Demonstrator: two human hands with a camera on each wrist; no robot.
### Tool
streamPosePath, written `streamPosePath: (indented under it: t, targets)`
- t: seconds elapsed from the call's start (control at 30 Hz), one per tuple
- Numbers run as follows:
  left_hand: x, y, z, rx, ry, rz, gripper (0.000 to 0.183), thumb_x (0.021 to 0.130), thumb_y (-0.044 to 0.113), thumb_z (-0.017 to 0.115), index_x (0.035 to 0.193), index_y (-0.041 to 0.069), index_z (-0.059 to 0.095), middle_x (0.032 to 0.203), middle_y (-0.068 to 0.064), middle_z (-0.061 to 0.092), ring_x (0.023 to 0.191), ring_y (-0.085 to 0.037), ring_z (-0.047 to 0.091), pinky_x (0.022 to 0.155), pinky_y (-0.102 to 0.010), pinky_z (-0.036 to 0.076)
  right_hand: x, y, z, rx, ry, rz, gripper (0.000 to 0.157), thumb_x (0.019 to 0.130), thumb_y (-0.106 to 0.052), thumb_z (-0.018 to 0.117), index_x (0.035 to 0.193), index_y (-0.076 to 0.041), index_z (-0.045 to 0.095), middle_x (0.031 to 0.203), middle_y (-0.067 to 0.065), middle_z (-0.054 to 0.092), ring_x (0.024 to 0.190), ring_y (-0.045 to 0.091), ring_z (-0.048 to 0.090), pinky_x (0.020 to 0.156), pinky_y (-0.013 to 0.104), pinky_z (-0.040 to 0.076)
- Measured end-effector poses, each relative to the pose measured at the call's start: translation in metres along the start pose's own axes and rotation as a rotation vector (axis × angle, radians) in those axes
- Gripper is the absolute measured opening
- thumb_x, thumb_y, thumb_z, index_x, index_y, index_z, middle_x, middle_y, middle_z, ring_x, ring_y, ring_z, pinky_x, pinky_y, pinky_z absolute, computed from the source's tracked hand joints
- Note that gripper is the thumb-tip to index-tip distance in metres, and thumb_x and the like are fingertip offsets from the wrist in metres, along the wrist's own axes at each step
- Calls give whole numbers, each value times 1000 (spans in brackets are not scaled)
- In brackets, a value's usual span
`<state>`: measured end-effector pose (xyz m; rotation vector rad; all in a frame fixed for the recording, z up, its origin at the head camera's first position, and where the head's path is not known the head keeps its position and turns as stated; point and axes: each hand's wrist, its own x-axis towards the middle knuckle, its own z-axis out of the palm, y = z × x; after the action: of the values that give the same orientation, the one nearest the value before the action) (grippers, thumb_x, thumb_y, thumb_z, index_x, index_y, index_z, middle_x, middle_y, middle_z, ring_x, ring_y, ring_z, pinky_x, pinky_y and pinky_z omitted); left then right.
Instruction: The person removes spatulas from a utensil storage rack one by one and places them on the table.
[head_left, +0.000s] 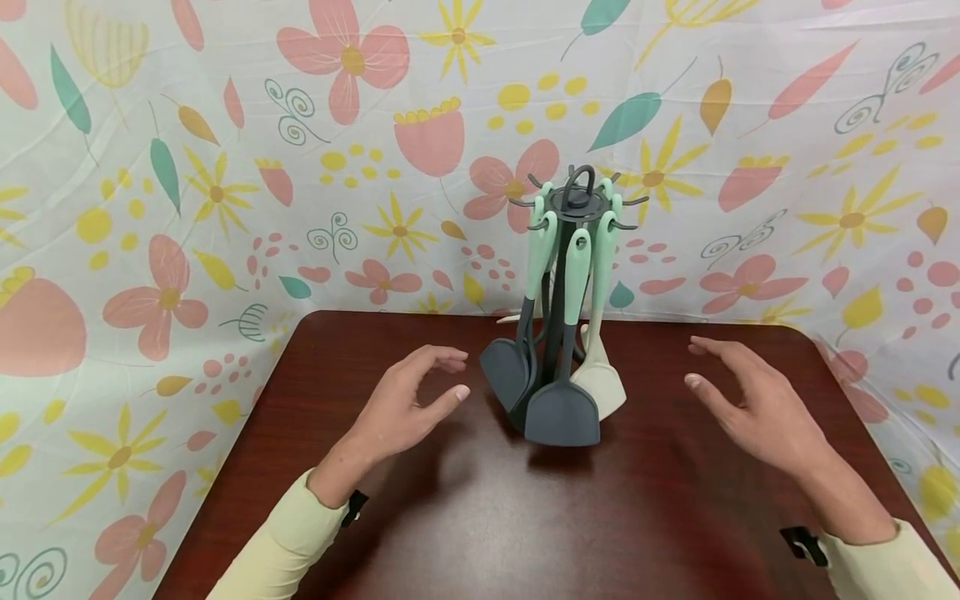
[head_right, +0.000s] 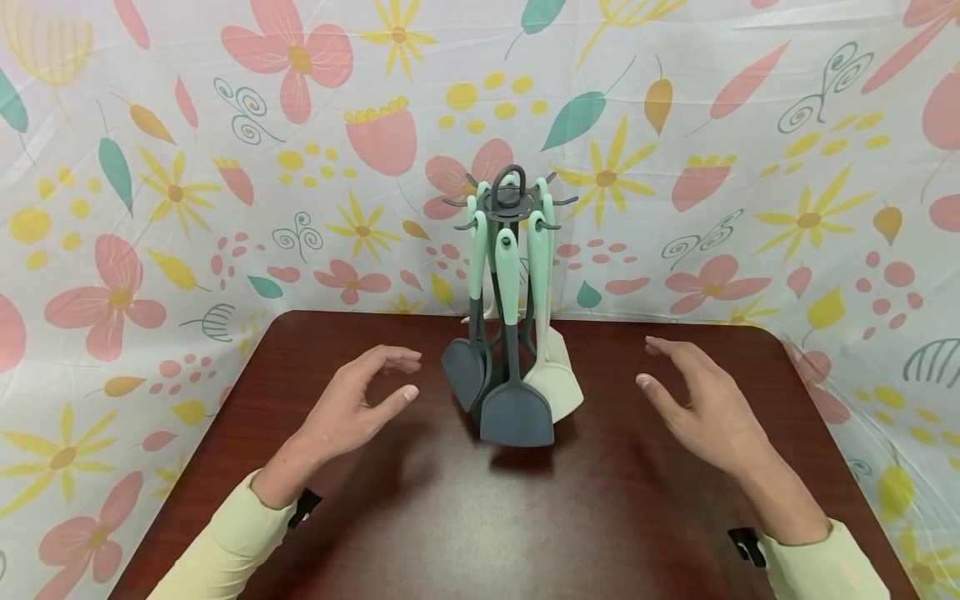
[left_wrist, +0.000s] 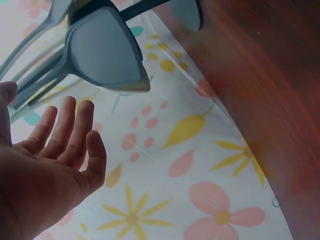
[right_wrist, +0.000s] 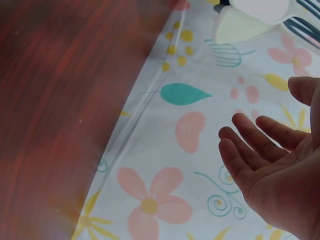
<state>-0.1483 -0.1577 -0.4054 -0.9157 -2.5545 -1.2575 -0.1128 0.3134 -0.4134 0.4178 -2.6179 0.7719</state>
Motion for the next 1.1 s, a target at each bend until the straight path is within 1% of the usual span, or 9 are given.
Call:
streamPosePath:
  t: [0.17, 0.3, 0.37, 0.43, 0.6, 0.8, 0.87, 1.03, 1.1]
  targets:
    - [1, 8, 1, -12, -27, 16, 44, 102, 35, 75, 143, 28, 61, 130, 11, 66, 122, -9, 64, 104, -38, 53, 0, -6, -4, 16, -6, -7, 54, 100, -20, 76, 151, -16, 58, 134, 4, 66, 118, 11, 53, 89, 9, 32]
    - [2, 12, 1, -23, -37, 21, 45, 101, 34, 76, 143, 25, 61, 130, 6, 68, 121, -10, 64, 104, -37, 53, 1, -10, -6, 23, -5, -15, 53, 100, -19, 76, 150, -17, 58, 134, 3, 66, 118, 6, 52, 87, 12, 35]
    - [3, 13, 1, -34, -44, 26, 45, 101, 34, 76, 143, 23, 62, 131, 4, 68, 121, -12, 65, 104, -38, 53, 1, -11, -7, 31, -5, -19, 54, 100, -18, 76, 151, -17, 58, 134, 3, 66, 118, 3, 52, 87, 11, 34]
    - [3, 15, 1, -46, -54, 26, 46, 101, 34, 76, 143, 23, 61, 131, 5, 68, 122, -13, 65, 104, -38, 53, 1, -14, -8, 37, -6, -24, 55, 100, -17, 77, 152, -18, 57, 133, 3, 66, 119, 0, 52, 89, 9, 33]
    - [5, 19, 2, -66, -73, 33, 46, 101, 34, 76, 144, 29, 60, 131, 11, 66, 122, -15, 66, 105, -38, 53, 1, -20, -9, 39, -8, -42, 58, 99, -15, 78, 153, -20, 57, 132, 3, 67, 119, 1, 53, 93, 6, 32]
    - [7, 22, 7, -83, -80, 61, 46, 102, 28, 75, 145, 27, 59, 135, 7, 66, 122, -12, 66, 106, -37, 53, 2, -21, -7, 43, -7, -53, 58, 98, -15, 78, 153, -19, 57, 132, 3, 67, 121, 0, 53, 95, 4, 30]
    - [7, 24, 8, -95, -88, 71, 46, 103, 26, 74, 146, 27, 59, 136, 6, 66, 122, -11, 66, 106, -37, 53, 2, -21, -6, 46, -13, -47, 58, 99, -16, 78, 152, -19, 57, 133, 3, 67, 121, 2, 54, 95, 4, 30]
    - [9, 28, 10, -121, -105, 83, 48, 103, 22, 73, 148, 24, 58, 139, 7, 65, 124, -13, 66, 108, -36, 53, 1, -23, -4, 58, -22, -40, 57, 99, -17, 77, 152, -19, 57, 133, 4, 67, 121, 18, 57, 95, 4, 30]
    - [9, 29, 11, -128, -110, 87, 48, 103, 21, 72, 149, 22, 58, 140, 4, 65, 125, -14, 66, 108, -36, 52, 2, -25, -2, 63, -18, -52, 56, 99, -15, 77, 151, -18, 58, 134, 4, 67, 122, 20, 58, 96, 4, 30]
